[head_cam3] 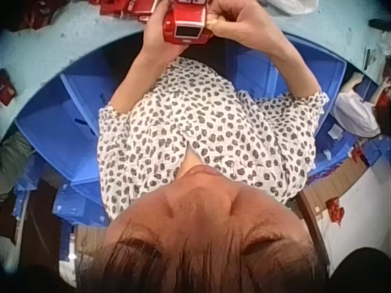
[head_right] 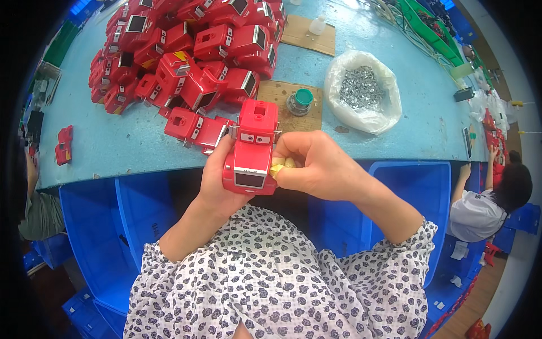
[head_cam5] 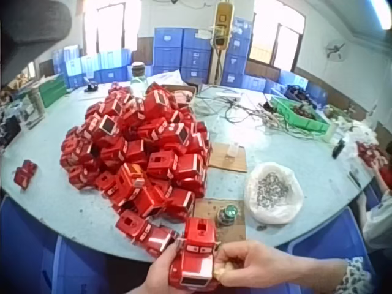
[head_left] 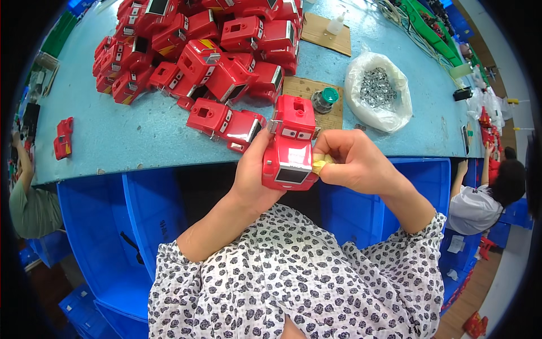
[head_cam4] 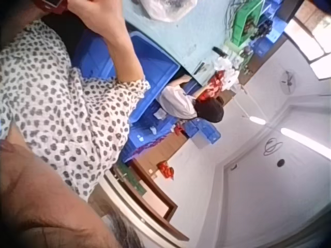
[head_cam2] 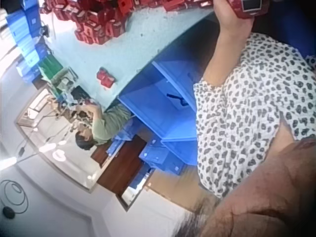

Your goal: The person assembles toy truck cabs by picking up cab bodies, applying adhesive with a sponge, and attaching small side mirror components to them by hand before placing them aside.

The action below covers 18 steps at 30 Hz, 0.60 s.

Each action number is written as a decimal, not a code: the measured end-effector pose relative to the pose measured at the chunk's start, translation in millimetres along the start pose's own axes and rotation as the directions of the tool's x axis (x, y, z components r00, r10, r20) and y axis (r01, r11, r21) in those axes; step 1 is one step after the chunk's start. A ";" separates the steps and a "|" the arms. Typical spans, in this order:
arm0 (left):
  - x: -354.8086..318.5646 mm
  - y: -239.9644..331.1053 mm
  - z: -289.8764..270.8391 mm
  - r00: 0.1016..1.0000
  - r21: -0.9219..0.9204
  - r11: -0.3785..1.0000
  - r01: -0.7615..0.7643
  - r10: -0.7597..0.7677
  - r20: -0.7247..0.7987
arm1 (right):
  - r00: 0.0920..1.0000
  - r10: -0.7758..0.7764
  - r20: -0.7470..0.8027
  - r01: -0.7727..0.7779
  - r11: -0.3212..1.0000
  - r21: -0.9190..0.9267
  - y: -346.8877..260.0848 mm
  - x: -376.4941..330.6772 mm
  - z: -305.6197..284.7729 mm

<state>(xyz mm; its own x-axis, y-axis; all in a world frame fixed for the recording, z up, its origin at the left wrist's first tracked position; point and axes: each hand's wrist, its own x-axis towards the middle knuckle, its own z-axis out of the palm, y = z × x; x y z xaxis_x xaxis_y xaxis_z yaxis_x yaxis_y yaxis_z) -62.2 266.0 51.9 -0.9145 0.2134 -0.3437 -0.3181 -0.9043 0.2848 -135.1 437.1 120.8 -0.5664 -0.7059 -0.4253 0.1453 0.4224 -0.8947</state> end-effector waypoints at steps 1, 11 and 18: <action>-2.0 0.9 0.7 1.000 0.004 1.000 0.023 -0.023 -0.002 | 1.000 0.008 -0.006 -0.007 0.993 0.118 1.5 -0.6 2.6; 0.6 -0.4 -3.3 0.997 0.016 1.000 0.000 -0.001 0.076 | 0.991 0.105 0.082 -0.112 0.990 0.083 -2.5 8.2 -8.7; -0.6 7.0 -5.4 0.998 -0.061 0.997 0.056 -0.056 0.002 | 0.840 -0.507 -0.192 0.395 0.816 -0.422 16.2 -2.9 17.3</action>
<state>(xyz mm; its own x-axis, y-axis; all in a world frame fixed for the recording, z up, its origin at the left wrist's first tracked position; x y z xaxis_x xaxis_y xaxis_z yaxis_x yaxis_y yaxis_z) -62.6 257.5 49.3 -0.8960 0.2642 -0.3569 -0.3526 -0.9119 0.2102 -117.1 436.1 105.2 -0.7057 -0.6979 0.1224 -0.4476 0.3052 -0.8405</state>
